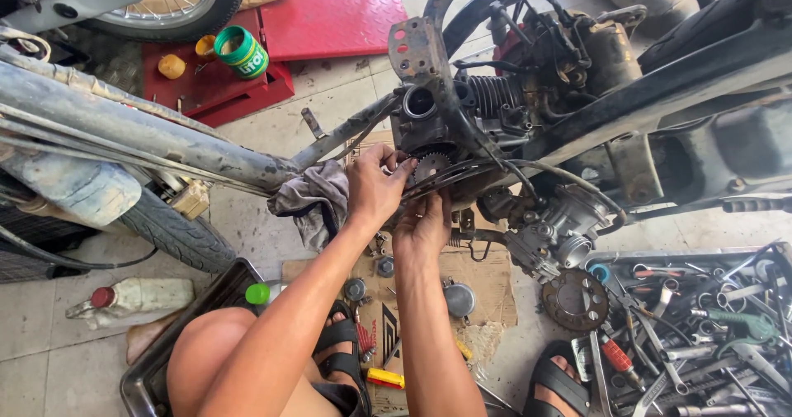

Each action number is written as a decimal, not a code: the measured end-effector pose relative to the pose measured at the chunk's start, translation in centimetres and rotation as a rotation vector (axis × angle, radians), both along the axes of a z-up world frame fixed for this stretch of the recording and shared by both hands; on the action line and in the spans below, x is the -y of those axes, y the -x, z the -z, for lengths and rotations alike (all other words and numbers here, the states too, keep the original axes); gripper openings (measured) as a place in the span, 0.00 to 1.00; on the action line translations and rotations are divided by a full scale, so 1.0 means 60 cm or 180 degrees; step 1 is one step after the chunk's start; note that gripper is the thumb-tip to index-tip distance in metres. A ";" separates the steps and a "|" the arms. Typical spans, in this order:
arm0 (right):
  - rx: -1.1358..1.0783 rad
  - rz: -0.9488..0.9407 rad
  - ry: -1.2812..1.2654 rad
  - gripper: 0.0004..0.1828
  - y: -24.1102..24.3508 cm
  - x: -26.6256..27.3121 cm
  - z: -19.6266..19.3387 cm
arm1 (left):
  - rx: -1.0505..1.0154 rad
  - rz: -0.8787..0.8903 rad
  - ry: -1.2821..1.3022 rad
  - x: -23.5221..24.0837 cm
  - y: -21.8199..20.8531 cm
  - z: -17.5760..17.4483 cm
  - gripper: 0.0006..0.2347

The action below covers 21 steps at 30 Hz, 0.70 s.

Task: Disassembling and adjusting components of a motorcycle engine using power tools and a screwdriver

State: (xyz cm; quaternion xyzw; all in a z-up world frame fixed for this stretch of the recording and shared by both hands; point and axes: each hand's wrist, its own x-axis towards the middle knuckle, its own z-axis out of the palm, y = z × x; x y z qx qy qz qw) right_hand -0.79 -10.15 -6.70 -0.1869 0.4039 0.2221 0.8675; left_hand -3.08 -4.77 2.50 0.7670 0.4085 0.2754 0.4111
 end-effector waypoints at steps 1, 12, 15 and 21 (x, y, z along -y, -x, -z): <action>0.0011 0.0012 -0.0080 0.19 -0.002 0.001 -0.005 | -0.0017 0.0048 -0.0031 -0.001 0.000 0.000 0.15; 0.0058 -0.0125 -0.0808 0.16 -0.013 0.000 -0.017 | -0.0062 0.0124 -0.0122 0.000 0.003 0.001 0.15; 0.0124 -0.0178 -0.0767 0.18 -0.012 0.002 -0.022 | -0.0074 0.0131 -0.0175 0.002 0.001 -0.004 0.15; 0.0130 -0.0134 -0.0802 0.21 -0.009 -0.006 -0.007 | -0.0062 0.0114 -0.0219 0.007 0.002 -0.008 0.15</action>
